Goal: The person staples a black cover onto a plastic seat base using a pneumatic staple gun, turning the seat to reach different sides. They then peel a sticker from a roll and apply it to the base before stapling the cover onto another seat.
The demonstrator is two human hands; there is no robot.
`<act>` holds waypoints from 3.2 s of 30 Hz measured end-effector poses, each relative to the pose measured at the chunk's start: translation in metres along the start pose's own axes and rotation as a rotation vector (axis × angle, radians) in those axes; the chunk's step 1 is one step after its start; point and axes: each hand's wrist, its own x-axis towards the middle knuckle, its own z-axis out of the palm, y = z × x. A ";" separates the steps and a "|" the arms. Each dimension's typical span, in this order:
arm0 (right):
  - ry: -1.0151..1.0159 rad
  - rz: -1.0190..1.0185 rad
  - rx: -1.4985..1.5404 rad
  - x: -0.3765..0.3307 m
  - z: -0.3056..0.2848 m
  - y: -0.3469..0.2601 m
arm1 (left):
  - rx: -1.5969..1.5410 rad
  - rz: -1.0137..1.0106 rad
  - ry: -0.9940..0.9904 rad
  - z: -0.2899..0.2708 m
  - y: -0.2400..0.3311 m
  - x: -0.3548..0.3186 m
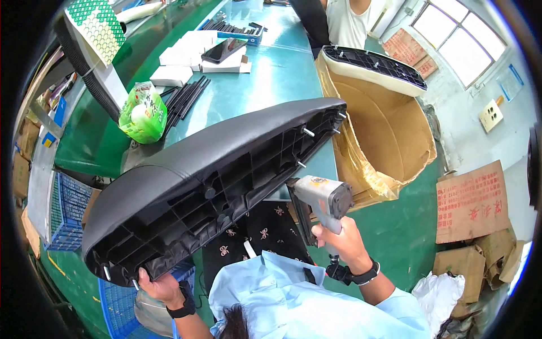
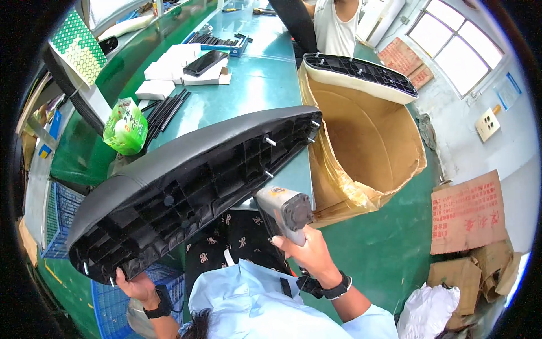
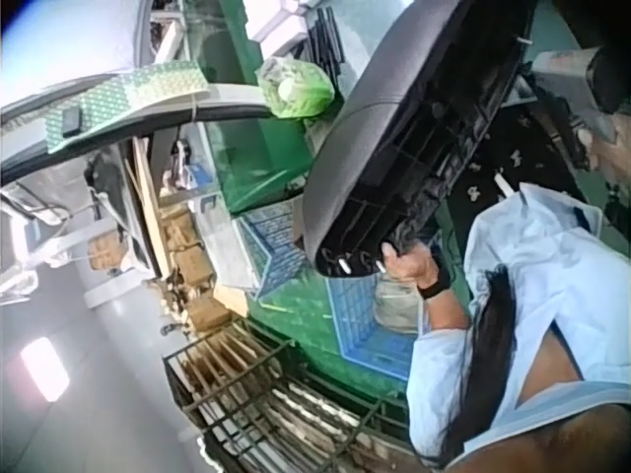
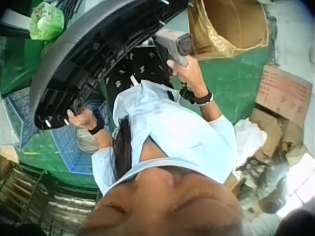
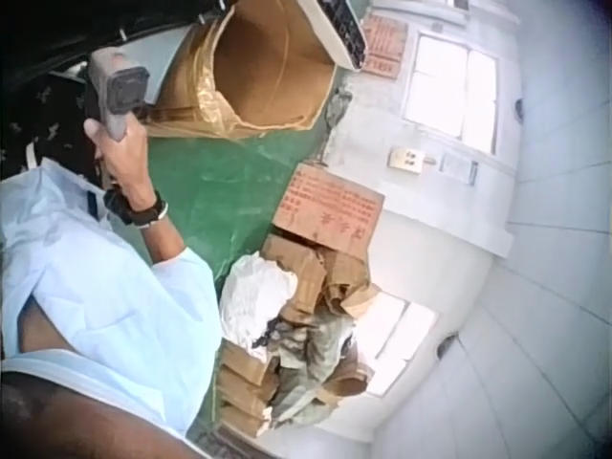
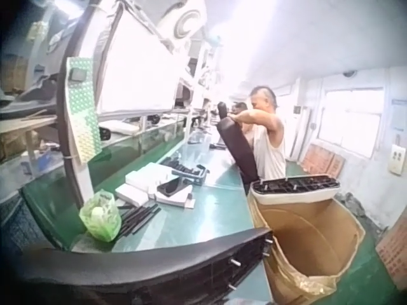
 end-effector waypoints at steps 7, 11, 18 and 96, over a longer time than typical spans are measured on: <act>-0.127 0.067 0.007 0.024 -0.003 -0.012 | -0.039 0.078 -0.021 -0.018 -0.013 0.001; -0.167 0.069 -0.041 0.024 0.002 -0.025 | -0.197 0.098 -0.119 -0.024 -0.020 -0.001; -0.252 0.161 -0.039 0.011 0.022 -0.025 | -0.073 0.098 0.180 -0.012 -0.027 -0.008; -0.482 0.060 -0.389 -0.031 0.033 -0.018 | 0.478 0.208 -0.437 0.110 -0.009 -0.049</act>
